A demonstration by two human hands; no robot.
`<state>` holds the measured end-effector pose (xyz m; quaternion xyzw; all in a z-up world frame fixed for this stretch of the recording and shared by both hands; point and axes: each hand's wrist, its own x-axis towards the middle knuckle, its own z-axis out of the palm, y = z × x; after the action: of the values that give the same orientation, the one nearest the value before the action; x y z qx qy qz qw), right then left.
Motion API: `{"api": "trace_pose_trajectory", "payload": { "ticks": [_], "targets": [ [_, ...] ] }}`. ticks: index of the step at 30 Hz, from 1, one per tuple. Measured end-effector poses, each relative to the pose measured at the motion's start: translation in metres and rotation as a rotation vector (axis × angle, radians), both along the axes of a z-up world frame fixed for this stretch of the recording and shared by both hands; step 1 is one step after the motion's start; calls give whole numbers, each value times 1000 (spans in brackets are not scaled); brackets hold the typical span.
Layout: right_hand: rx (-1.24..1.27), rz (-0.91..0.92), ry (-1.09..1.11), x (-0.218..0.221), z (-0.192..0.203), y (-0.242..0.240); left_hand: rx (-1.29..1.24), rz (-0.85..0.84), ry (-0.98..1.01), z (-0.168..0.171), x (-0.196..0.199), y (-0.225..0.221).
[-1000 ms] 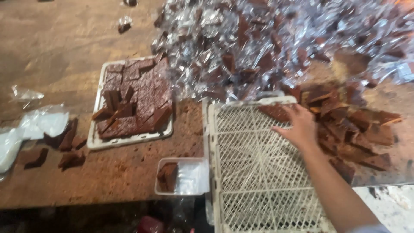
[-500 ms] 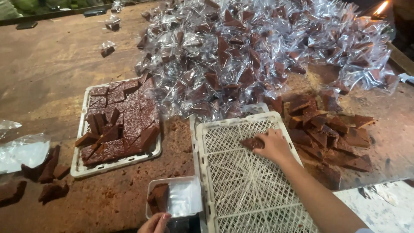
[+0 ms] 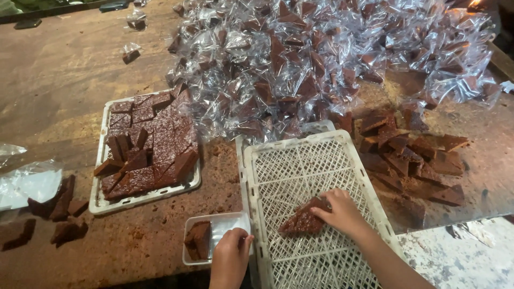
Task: The person is manually packing individual pieces of bread into plastic bags from a tray.
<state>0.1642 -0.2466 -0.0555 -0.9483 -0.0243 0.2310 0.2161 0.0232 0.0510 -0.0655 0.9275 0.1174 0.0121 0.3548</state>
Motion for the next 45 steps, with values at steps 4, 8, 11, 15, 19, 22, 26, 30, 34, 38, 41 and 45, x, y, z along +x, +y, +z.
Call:
{"api": "trace_pose_trajectory", "payload": {
  "ticks": [4, 8, 11, 15, 19, 22, 26, 30, 34, 38, 41, 45],
  "targets": [
    [232, -172, 122, -24, 41, 21, -83, 41, 143, 10, 0, 3],
    [184, -151, 9, -22, 57, 22, -399, 286, 249, 27, -3, -1],
    [361, -245, -12, -23, 66, 25, -434, 294, 234, 18, -3, -1],
    [500, -386, 101, -31, 76, 31, -285, 288, 135, 21, -5, -3],
    [352, -332, 65, -29, 67, 23, -257, 247, -25, 19, -5, 2],
    [541, -484, 66, -29, 72, 14, -406, 302, 246, 31, -6, 2],
    [554, -479, 10, -26, 75, 5, -352, 327, 165, 9, -12, 7],
    [586, -483, 85, -32, 79, 14, -393, 375, 92, 2, -14, 9],
    [536, -415, 132, -37, 61, 16, -319, 429, 120, 8, -14, 8],
    [529, -359, 193, -44, 51, 18, -323, 338, 0, -10, -16, 13],
    [480, -312, 238, -48, 52, 20, -334, 402, 24, 14, -15, 5],
    [445, -272, 236, -49, 59, 20, -586, 482, 95, 20, -10, 4]
  ]
}}
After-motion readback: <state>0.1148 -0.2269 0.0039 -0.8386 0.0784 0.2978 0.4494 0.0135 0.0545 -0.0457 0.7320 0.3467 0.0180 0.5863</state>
